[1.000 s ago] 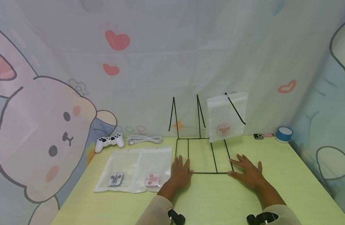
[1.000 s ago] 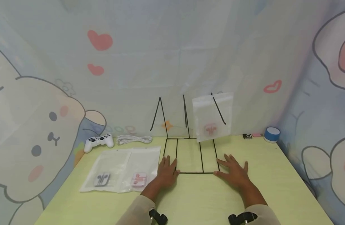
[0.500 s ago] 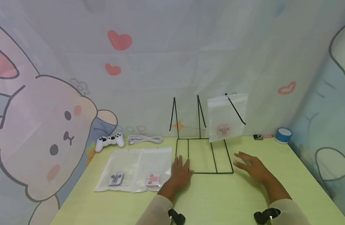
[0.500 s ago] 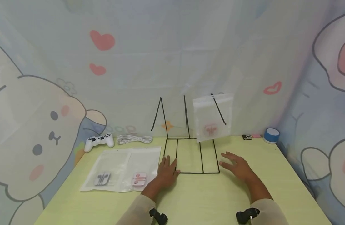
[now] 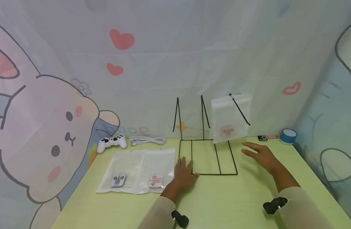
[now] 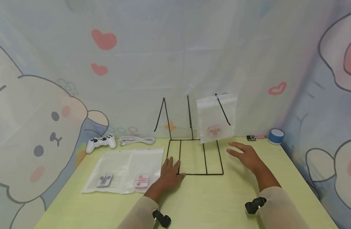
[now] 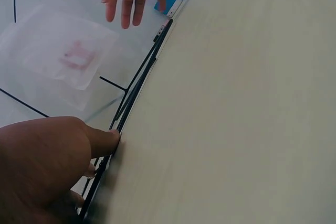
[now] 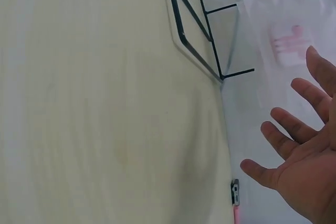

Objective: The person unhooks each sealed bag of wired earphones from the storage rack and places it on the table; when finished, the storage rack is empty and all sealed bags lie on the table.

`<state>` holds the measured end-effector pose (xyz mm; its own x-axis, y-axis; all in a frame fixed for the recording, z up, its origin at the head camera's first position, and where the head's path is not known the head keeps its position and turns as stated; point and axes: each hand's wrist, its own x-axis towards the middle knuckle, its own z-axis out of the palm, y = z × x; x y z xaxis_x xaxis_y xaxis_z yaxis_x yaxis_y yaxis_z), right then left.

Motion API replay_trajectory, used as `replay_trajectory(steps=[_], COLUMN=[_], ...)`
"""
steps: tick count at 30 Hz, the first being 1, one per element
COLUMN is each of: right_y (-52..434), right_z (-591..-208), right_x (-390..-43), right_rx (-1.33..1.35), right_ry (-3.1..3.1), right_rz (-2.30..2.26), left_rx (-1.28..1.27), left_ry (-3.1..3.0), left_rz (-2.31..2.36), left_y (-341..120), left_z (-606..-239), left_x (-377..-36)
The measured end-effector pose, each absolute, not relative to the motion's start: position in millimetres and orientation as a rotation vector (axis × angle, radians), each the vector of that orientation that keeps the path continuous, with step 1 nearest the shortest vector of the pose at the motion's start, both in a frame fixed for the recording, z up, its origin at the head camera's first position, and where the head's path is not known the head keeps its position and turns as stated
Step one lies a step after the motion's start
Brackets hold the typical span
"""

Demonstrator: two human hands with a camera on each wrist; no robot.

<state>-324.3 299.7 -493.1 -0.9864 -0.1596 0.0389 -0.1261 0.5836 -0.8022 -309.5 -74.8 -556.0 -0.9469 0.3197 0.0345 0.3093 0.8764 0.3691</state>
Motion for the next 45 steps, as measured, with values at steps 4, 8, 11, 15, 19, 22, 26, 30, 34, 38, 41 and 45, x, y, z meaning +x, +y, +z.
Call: replay_trajectory(steps=[4,8,11,15,19,22,26,30,34,38,41,45], right_y=[300.1,300.1,299.3,297.8,296.5,294.6,293.3,291.1,288.1,286.2,285.9,285.7], right_z=[-486.7,-483.6,-480.7,-474.4,-468.0,-464.8,-463.5,-462.4,-458.4,-454.0,-453.7,-456.3], right_x=[-329.2,-334.8,-340.0,-347.4,-356.5,-362.9,-369.2,-372.8,-373.0,-372.4,-371.4,-369.8], right_rx=[-0.247,-0.201,-0.165,-0.143,-0.169,-0.182,-0.173,-0.172,-0.167,-0.161,-0.151,-0.112], right_ry=[2.762,2.815,2.852,2.893,2.917,2.891,2.859,2.842,2.861,2.819,2.781,2.787], right_rz=[-1.462,-1.523,-1.617,-1.687,-1.672,-1.705,-1.739,-1.774,-1.816,-1.862,-1.883,-1.915], left_rx=[0.503,0.504,0.496,0.484,0.478,0.477,0.496,0.493,0.482,0.490,0.509,0.530], left_ry=[3.016,3.013,3.013,3.008,3.013,3.022,3.019,3.010,3.006,3.009,3.017,3.018], left_rz=[0.585,0.597,0.606,0.596,0.579,0.569,0.572,0.585,0.594,0.618,0.659,0.690], left_y=[-74.0,-73.4,-73.6,-74.5,-74.7,-75.0,-74.3,-74.3,-74.6,-74.9,-75.2,-75.0], left_z=[-559.5,-560.1,-559.5,-559.5,-557.8,-556.2,-556.2,-557.4,-558.0,-559.0,-559.8,-560.0], left_x=[-311.0,-311.6,-312.2,-312.7,-312.9,-313.4,-313.9,-313.4,-312.9,-312.5,-311.2,-309.2])
